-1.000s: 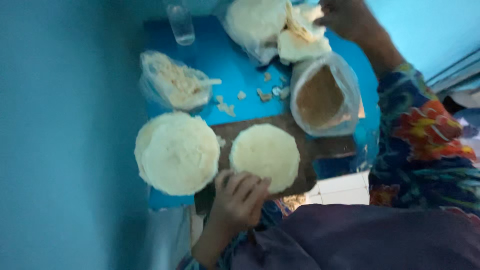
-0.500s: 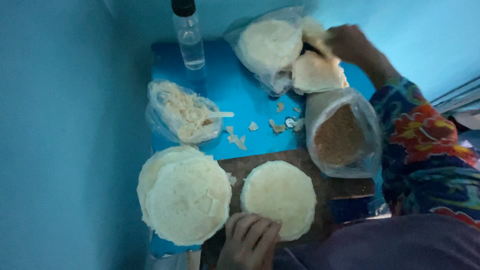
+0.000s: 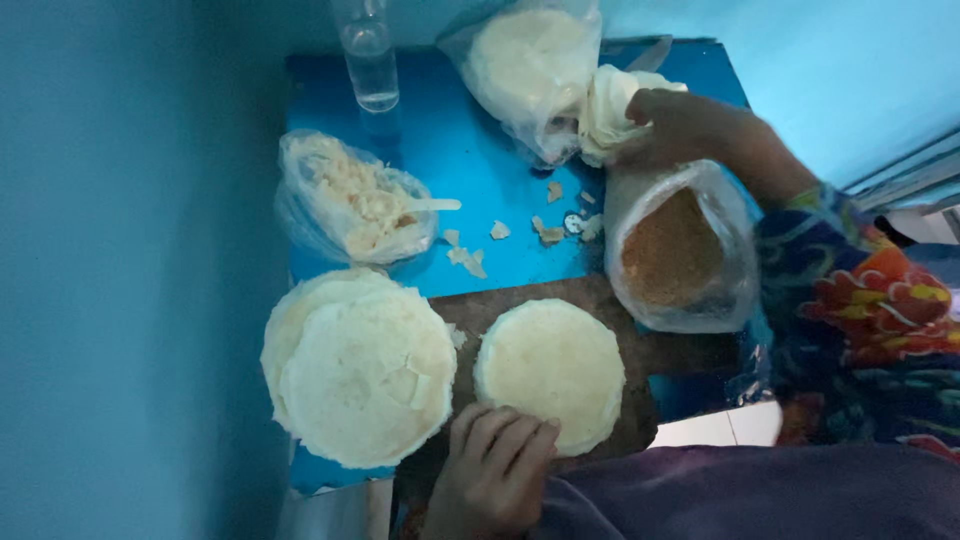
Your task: The person sits at a small blue table and peels the thin outer skin off round steamed cakes by hand, one cake at a time, placing the peeled cake on a stack and dropping the removed skin aside. A knife and a bag of brown sugar sit on the table.
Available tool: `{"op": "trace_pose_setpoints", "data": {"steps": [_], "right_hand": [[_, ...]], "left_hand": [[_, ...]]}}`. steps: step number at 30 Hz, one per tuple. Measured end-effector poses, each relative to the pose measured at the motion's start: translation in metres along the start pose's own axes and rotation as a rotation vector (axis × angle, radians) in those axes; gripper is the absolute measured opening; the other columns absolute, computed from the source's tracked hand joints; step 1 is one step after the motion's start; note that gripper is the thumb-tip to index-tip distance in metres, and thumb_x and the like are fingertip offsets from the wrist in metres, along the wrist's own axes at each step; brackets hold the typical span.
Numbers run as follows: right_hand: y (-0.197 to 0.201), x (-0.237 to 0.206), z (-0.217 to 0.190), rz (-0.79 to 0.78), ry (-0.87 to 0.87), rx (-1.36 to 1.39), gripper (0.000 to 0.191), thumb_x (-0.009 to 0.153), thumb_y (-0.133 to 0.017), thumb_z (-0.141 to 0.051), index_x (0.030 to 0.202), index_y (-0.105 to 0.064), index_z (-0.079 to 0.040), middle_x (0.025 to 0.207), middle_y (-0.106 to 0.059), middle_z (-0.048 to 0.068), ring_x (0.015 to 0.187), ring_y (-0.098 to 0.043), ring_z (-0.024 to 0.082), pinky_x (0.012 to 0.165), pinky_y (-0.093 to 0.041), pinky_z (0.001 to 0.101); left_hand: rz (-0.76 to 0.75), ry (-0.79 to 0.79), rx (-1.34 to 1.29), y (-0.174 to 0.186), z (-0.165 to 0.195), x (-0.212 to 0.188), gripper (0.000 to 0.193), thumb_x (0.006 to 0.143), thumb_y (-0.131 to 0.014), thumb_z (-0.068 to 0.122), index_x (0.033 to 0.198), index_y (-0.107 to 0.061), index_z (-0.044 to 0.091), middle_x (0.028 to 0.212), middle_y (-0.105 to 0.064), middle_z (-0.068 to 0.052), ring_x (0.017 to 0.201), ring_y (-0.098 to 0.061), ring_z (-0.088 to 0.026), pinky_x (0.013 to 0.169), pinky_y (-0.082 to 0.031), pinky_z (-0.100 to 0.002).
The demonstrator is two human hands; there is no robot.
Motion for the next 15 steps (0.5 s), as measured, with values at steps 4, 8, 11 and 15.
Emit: {"op": "trace_pose_setpoints", "data": {"steps": [4,8,11,15], "right_hand": [[-0.004,0.002,-0.02,-0.028,-0.047,-0.131,0.064,0.077,-0.081,-0.048,0.121,-0.068,-0.002,0.114,-0.071,0.022,0.099,-0.071,0.04,0.083,-0.057,0.0491],[-0.006,0.005,-0.022,-0.036,0.025,-0.333,0.042,0.092,-0.07,-0.039,0.118,-0.073,-0.006,0.106,-0.075,0.022,0.098,-0.074,0.038,0.086,-0.058,0.0499],[0.008,0.013,-0.001,-0.087,-0.073,-0.416,0.039,0.098,-0.065,-0.042,0.11,-0.079,-0.007,0.107,-0.076,0.022,0.095,-0.072,0.041,0.085,-0.059,0.0512],[0.071,-0.008,0.037,0.352,-0.007,0.144,0.038,0.101,-0.065,-0.04,0.117,-0.073,-0.006,0.109,-0.074,0.02,0.092,-0.071,0.038,0.086,-0.056,0.0534]], "left_hand": [[-0.025,0.032,-0.001,0.0,0.002,0.002,0.024,0.09,-0.076,0.012,0.113,-0.073,0.005,0.108,-0.067,-0.005,0.109,-0.063,-0.024,0.101,-0.048,-0.049],[0.003,0.027,0.026,0.0,0.002,0.001,0.022,0.09,-0.075,0.012,0.111,-0.072,0.006,0.109,-0.067,-0.005,0.109,-0.062,-0.024,0.102,-0.048,-0.049],[0.021,0.018,0.022,0.002,0.002,0.001,0.024,0.089,-0.075,0.011,0.113,-0.072,0.007,0.109,-0.067,-0.006,0.11,-0.062,-0.025,0.102,-0.047,-0.05],[0.002,0.032,0.02,0.004,0.002,0.006,0.024,0.089,-0.074,0.009,0.113,-0.07,0.006,0.11,-0.067,-0.007,0.111,-0.062,-0.028,0.102,-0.046,-0.052]]}}
Point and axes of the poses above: each hand's wrist, its own x-axis towards the middle knuckle, its own y-axis out of the back of the hand, z = x × y, the point moved 4 cm from there along x, towards the middle knuckle
